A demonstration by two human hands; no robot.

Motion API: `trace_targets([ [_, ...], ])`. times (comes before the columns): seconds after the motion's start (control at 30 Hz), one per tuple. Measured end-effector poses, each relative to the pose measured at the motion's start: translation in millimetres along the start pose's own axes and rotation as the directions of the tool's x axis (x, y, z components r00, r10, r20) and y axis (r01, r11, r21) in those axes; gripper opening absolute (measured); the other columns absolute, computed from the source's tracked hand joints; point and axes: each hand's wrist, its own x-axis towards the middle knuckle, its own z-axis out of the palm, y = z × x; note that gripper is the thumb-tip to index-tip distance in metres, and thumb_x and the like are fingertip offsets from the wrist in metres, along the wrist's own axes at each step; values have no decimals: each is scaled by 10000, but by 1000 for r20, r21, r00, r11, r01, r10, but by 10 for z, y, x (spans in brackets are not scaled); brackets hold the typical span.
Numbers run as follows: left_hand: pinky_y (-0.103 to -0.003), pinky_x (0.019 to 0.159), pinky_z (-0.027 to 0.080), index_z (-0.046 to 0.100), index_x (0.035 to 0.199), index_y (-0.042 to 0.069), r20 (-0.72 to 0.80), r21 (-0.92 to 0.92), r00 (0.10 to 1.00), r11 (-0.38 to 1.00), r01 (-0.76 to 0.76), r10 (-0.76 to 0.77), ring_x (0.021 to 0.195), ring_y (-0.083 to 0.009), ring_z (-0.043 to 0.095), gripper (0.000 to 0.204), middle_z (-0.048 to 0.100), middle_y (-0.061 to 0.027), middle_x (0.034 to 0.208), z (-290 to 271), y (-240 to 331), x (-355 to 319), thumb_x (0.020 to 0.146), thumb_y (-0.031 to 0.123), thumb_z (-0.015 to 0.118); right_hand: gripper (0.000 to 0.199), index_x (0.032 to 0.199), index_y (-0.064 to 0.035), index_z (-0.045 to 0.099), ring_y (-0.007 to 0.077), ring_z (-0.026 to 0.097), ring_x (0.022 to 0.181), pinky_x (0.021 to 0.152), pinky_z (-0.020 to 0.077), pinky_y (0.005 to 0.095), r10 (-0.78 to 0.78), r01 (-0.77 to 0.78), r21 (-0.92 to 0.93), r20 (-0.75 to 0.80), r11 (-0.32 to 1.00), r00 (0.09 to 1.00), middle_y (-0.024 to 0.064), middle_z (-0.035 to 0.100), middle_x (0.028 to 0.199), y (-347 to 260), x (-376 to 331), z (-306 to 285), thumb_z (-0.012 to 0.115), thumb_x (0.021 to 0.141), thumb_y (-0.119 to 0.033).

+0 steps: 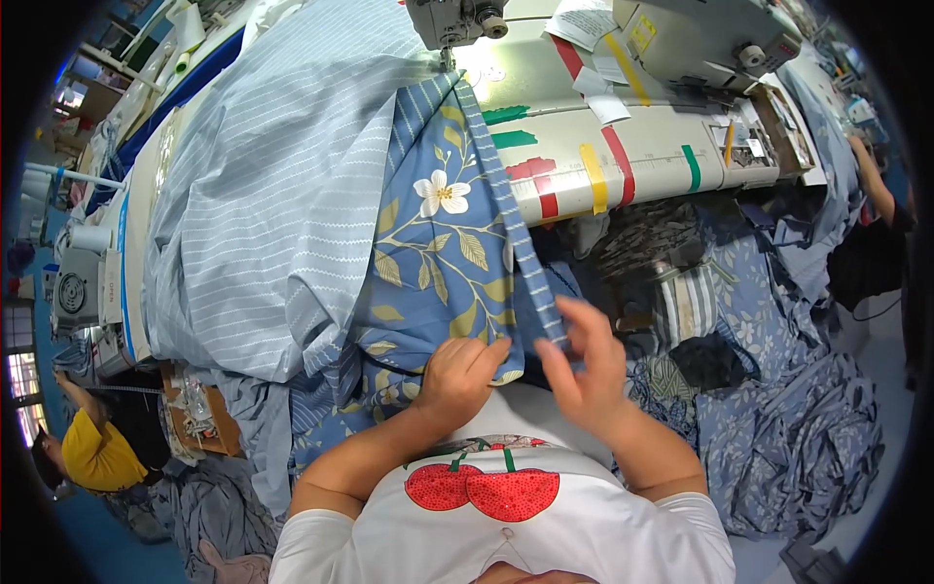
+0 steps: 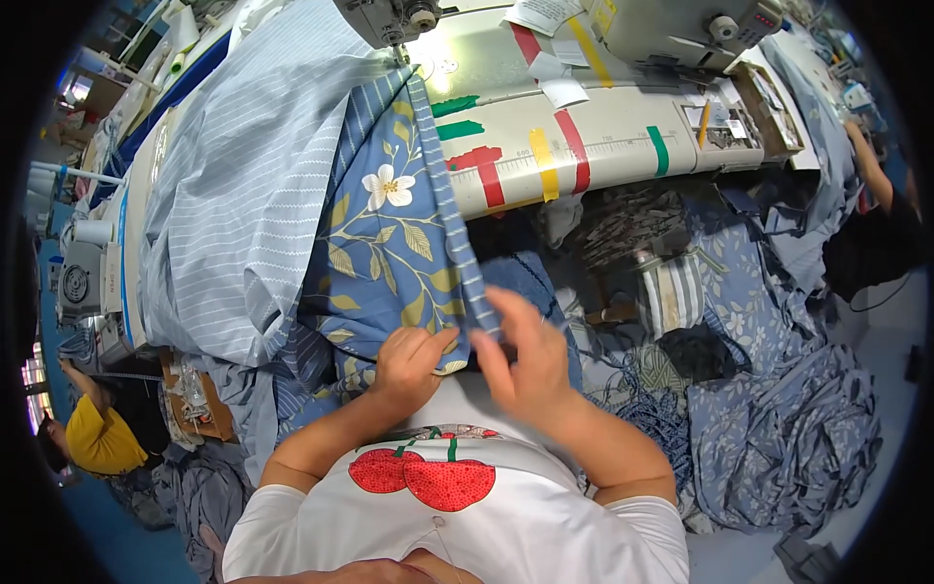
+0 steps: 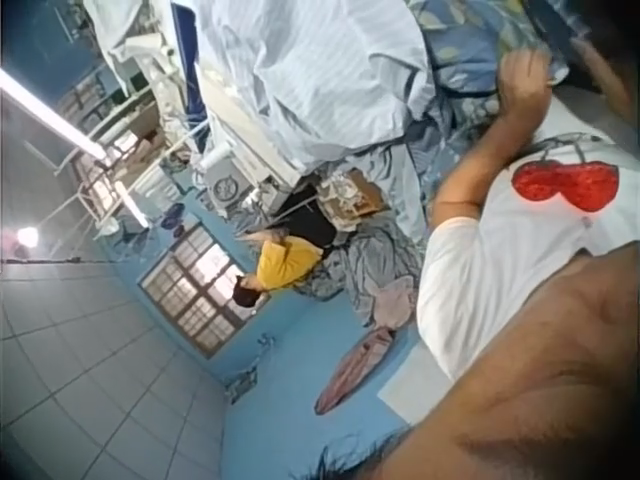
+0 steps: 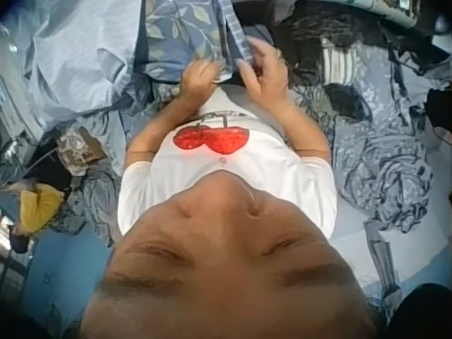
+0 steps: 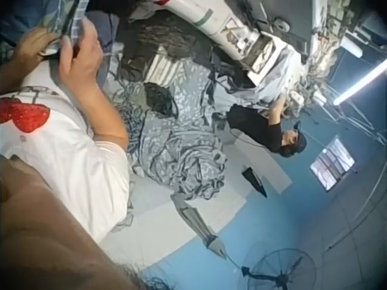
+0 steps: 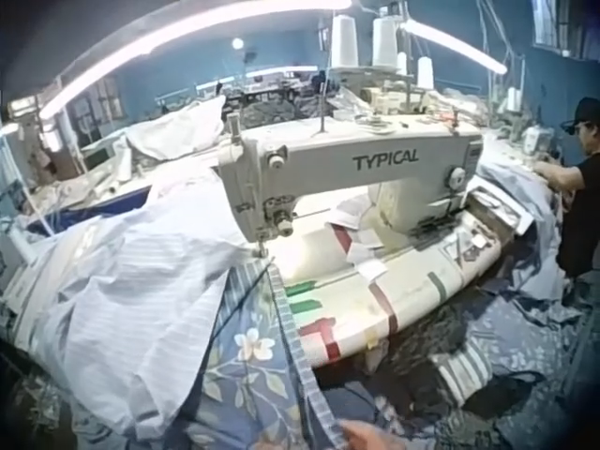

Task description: Sewing fabric pieces together using an industrial sewing machine in a factory workshop.

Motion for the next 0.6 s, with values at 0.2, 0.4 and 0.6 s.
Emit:
trace_targets([
  [0.2,-359,755,422,662,926,40,-11,128,996,988,-81,83,844,-210,584,252,590,-45,832,-87,90,101,679,38,613,278,1146,37,534,106,626,704,593,493,241,-86,65,86,268,994,959,108,647,802,35,-393,-78,579,874,-4],
  [0.4,-363,839,385,672,898,61,37,100,987,982,-157,154,984,-162,595,228,642,-16,981,-70,107,34,677,82,624,150,1067,25,558,109,646,752,650,517,244,210,-495,389,582,777,786,101,671,836,-95,-517,-135,513,935,-32],
  [0.6,-363,845,370,665,890,70,9,30,993,992,-119,119,1011,-161,587,230,639,-15,1016,12,127,-66,664,86,628,142,1059,9,558,99,627,750,700,513,235,293,-733,448,711,513,640,83,673,841,63,-594,-27,496,964,-76],
])
